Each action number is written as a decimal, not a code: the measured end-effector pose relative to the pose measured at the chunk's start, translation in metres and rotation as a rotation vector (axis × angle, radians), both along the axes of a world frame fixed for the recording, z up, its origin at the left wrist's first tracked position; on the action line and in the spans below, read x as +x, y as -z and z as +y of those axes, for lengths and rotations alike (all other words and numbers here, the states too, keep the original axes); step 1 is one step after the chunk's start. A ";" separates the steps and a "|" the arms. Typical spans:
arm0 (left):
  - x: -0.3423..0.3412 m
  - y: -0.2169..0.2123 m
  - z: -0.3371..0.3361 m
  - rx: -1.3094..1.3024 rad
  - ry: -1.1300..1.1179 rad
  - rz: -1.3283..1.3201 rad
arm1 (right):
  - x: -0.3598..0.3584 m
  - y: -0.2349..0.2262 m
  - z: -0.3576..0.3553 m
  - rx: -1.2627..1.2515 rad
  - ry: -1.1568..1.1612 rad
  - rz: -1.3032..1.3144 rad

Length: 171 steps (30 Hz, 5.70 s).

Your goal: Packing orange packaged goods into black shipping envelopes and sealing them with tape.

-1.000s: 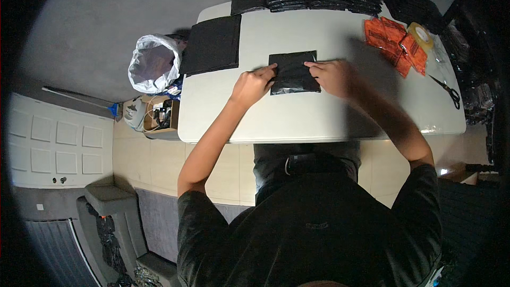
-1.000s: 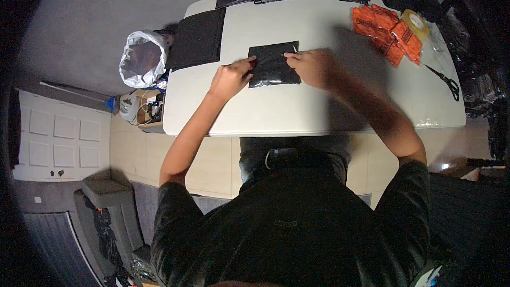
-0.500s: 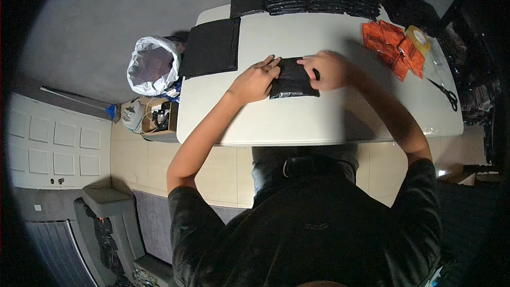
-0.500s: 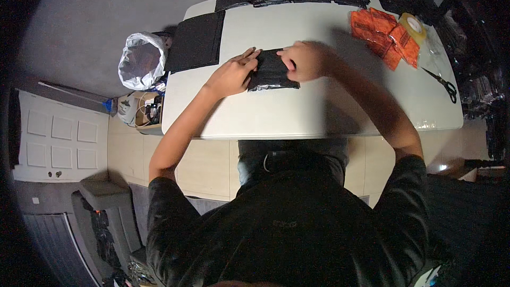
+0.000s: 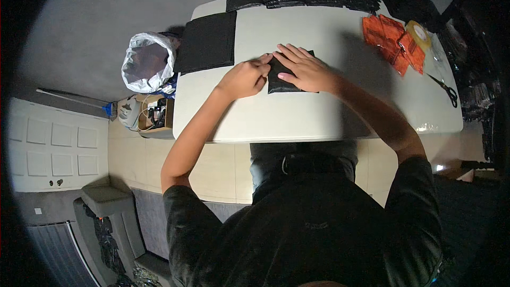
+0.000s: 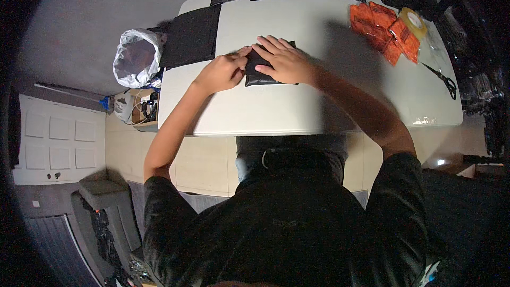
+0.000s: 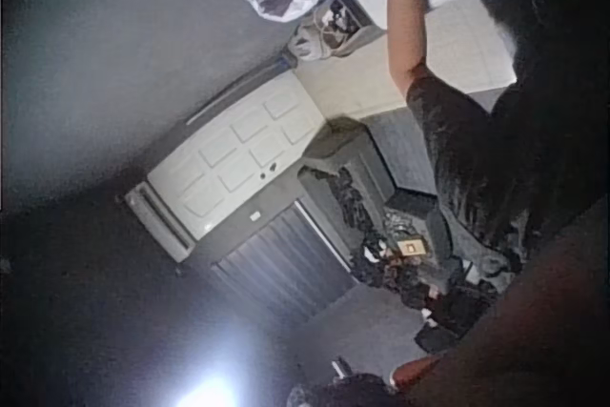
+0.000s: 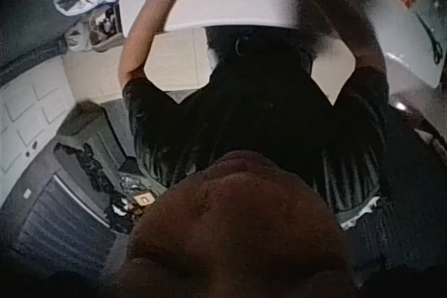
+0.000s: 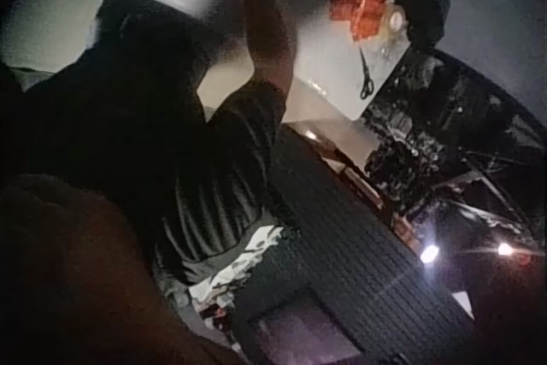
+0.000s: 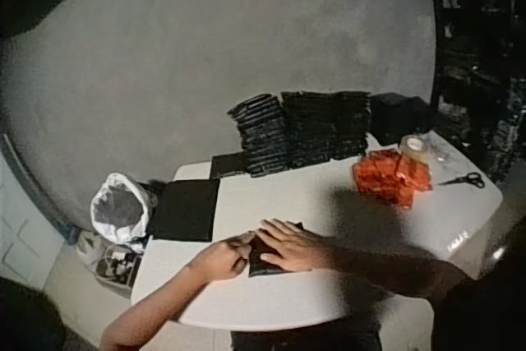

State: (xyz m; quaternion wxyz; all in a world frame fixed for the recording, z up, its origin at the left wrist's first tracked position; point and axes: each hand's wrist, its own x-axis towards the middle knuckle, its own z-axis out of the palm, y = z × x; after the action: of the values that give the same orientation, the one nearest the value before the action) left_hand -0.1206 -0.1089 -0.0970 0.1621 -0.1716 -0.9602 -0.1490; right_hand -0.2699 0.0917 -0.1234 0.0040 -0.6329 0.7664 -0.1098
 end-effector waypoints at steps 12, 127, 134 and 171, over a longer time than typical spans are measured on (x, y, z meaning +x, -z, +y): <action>-0.007 0.025 0.039 0.068 -0.314 -0.216 | 0.002 0.002 -0.001 0.109 0.057 0.083; 0.024 0.022 0.066 0.460 -0.223 -0.307 | 0.004 -0.065 0.051 -0.028 0.187 -1.228; 0.024 0.025 0.062 0.393 -0.189 -0.298 | -0.012 -0.048 0.050 -0.195 0.075 -1.026; 0.024 0.027 0.074 0.211 -0.258 -0.167 | 0.029 -0.019 0.045 -0.221 0.575 -0.858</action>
State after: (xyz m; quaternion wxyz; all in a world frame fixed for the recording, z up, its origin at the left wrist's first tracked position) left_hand -0.0964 -0.0349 -0.1236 0.1166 -0.0162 -0.9635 -0.2405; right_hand -0.2405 0.1364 -0.1040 0.2201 -0.2920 0.8224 -0.4359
